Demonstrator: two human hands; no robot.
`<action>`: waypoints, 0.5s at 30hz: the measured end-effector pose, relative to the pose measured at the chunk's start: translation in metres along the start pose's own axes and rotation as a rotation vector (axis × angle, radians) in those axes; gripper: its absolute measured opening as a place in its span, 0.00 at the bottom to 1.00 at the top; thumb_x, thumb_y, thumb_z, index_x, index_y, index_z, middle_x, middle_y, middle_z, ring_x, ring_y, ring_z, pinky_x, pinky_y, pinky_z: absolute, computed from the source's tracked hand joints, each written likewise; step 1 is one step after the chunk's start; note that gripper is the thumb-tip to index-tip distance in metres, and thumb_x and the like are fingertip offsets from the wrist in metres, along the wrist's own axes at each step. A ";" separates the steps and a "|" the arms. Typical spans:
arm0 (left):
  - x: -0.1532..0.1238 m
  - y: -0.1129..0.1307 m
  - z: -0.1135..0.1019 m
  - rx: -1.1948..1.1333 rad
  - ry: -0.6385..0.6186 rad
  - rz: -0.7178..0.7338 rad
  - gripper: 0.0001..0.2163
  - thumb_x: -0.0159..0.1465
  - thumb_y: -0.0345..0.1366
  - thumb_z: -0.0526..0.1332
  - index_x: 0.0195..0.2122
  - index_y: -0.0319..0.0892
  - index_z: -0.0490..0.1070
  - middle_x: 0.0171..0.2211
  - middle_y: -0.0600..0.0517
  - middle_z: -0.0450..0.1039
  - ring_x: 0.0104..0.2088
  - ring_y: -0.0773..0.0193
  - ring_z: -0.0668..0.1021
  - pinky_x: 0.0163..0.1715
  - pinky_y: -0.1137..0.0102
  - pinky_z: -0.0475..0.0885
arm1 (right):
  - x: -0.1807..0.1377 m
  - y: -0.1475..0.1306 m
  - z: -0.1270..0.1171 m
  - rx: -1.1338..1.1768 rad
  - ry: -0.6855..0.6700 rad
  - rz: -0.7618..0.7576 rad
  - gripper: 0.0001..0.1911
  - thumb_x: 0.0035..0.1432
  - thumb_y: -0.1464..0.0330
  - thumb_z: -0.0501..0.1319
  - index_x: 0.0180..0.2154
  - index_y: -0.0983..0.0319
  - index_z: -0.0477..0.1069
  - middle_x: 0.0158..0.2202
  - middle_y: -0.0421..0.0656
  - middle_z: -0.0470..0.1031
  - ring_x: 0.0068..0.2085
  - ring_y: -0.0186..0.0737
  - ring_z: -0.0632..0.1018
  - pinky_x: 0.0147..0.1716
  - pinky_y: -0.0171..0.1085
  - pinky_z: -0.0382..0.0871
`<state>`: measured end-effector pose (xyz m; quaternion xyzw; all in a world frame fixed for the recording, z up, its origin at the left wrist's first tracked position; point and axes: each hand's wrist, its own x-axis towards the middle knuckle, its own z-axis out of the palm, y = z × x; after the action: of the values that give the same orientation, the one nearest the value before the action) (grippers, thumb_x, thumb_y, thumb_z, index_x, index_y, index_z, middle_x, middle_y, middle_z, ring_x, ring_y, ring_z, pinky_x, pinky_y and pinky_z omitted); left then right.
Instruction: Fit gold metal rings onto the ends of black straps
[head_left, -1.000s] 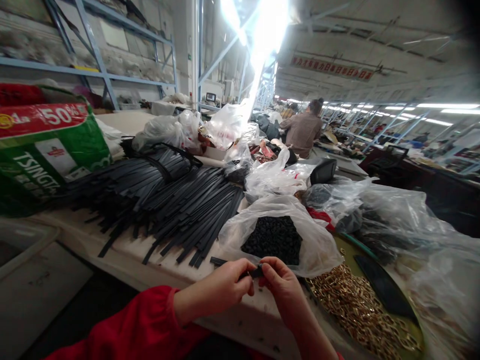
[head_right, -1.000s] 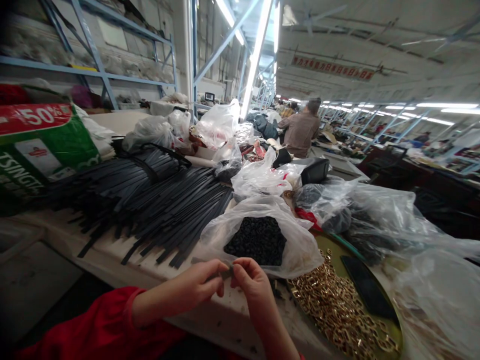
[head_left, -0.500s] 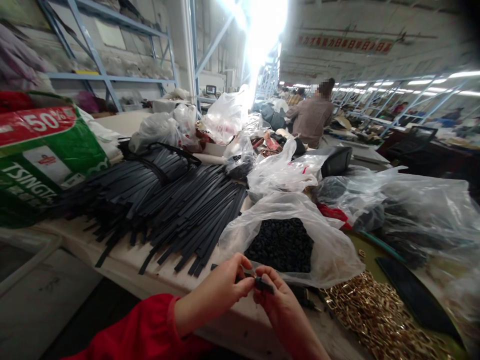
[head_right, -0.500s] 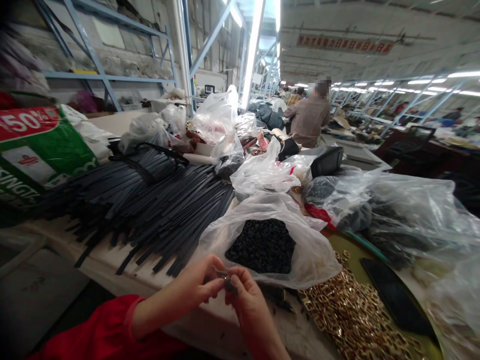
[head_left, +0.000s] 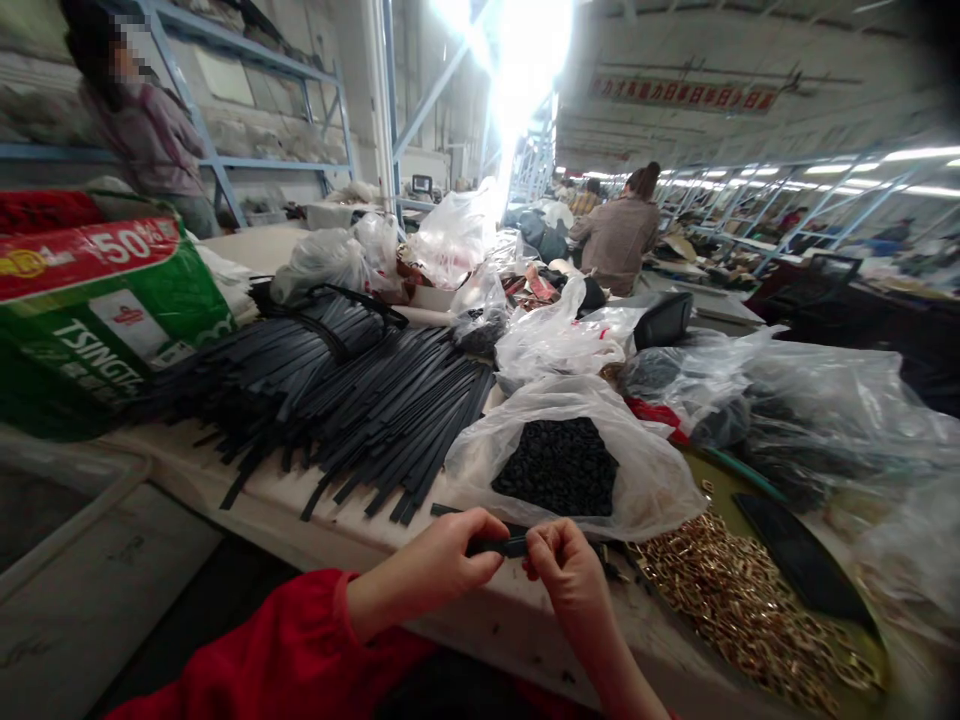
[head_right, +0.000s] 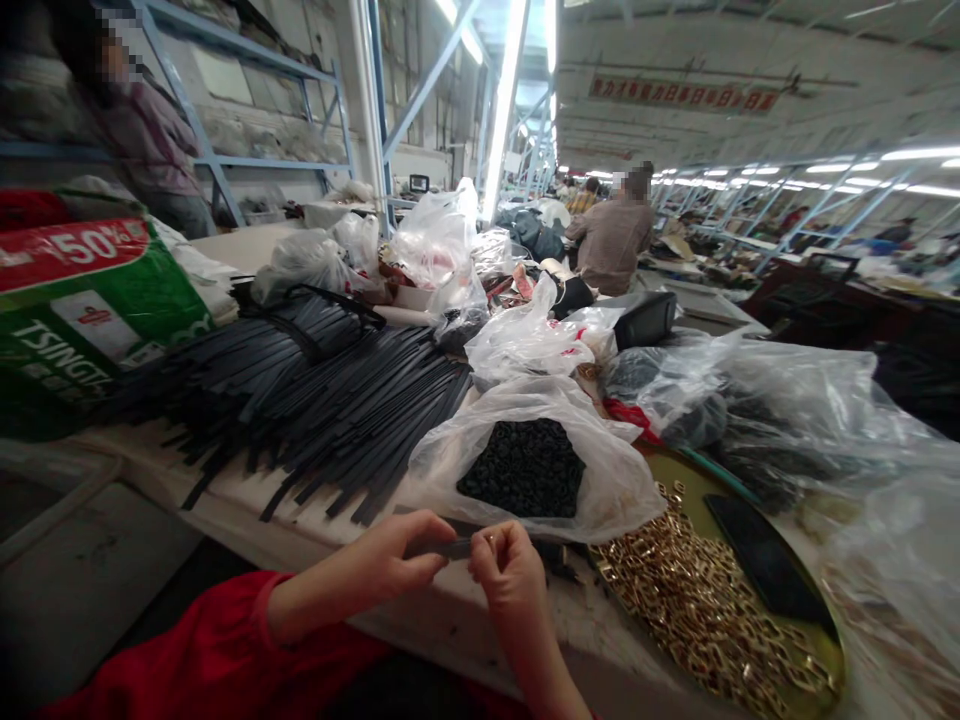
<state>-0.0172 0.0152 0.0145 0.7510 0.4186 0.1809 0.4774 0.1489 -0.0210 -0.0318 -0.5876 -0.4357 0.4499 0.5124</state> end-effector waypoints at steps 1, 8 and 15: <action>-0.003 0.002 0.000 -0.035 -0.019 0.003 0.13 0.55 0.32 0.55 0.42 0.39 0.70 0.35 0.51 0.74 0.32 0.66 0.73 0.30 0.74 0.65 | -0.002 0.000 -0.001 -0.051 0.049 -0.030 0.16 0.48 0.56 0.61 0.24 0.59 0.58 0.18 0.34 0.61 0.21 0.32 0.63 0.22 0.33 0.57; -0.014 0.004 0.007 -0.200 -0.140 -0.026 0.18 0.54 0.31 0.56 0.47 0.37 0.67 0.42 0.47 0.73 0.33 0.65 0.75 0.32 0.73 0.69 | -0.021 -0.001 -0.002 -0.054 -0.177 0.039 0.15 0.50 0.55 0.57 0.29 0.60 0.62 0.16 0.31 0.56 0.17 0.28 0.56 0.16 0.30 0.49; -0.019 -0.003 0.013 -0.260 -0.158 0.010 0.19 0.54 0.29 0.55 0.49 0.36 0.64 0.38 0.48 0.73 0.33 0.65 0.74 0.29 0.74 0.68 | -0.032 -0.002 0.006 -0.250 -0.030 -0.085 0.12 0.50 0.59 0.58 0.28 0.61 0.64 0.20 0.36 0.65 0.22 0.32 0.65 0.22 0.32 0.58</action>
<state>-0.0209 -0.0065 0.0081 0.6968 0.3492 0.1762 0.6012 0.1360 -0.0505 -0.0277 -0.6212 -0.5203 0.3787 0.4472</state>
